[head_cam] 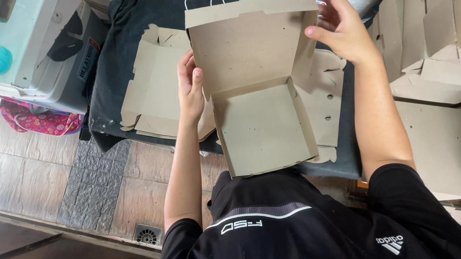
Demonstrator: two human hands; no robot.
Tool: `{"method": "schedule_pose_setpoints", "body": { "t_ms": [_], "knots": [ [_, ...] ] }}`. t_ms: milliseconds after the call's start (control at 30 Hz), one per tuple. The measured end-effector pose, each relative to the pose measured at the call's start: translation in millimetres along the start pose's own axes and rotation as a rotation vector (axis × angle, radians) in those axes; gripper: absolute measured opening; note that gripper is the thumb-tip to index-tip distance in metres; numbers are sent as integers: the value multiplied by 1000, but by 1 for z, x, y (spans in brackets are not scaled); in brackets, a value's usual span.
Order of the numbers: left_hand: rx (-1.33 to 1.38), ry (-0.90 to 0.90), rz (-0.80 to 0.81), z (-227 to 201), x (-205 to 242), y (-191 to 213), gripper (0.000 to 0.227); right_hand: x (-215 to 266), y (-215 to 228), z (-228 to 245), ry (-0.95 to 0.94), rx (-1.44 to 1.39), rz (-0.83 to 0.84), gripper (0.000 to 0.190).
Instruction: The person assembles cardboard boxes by hand, folding the side tabs and main flaps of flat cardboard pieces to create open containers, then stacks the completed boxes.
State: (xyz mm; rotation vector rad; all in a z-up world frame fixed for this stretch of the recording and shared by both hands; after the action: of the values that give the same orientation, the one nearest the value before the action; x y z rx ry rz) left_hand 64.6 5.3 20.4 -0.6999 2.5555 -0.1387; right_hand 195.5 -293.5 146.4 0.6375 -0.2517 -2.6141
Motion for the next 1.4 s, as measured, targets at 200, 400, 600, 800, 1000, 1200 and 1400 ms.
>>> {"method": "schedule_pose_setpoints", "body": {
  "t_ms": [200,400,600,800,1000,1200,1400],
  "knots": [
    [87,-23,80,-11,-20,-9,57,-7,7,3,78,-54,11,71],
    [-296,17,175,-24,-50,-8,71,0,10,27,156,71,-89,71],
    [-282,72,372,-52,-54,-12,80,29,3,30,132,141,-117,72],
    [-390,-44,583,-58,-38,-15,69,70,1,24,-18,197,-209,72],
    [-401,-54,672,-45,-1,-3,74,117,-4,11,-216,297,-305,83],
    [-411,-24,583,-14,41,12,65,169,-25,-15,-436,288,-379,82],
    [-278,23,551,-15,76,18,61,199,-52,-25,-472,148,-469,76]
  ]
}}
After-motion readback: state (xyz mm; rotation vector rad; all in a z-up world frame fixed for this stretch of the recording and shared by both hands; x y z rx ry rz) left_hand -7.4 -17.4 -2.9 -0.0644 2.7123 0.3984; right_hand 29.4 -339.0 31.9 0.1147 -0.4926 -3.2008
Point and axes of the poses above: each hand's wrist, its own x-axis away from the middle knuckle, its own y-axis out of the back of the hand, z = x × y, the point moved 5 cm from there along -x, towards the middle knuckle, and after that the axes turned 12 degrees about -z, right-handed, at the moved point
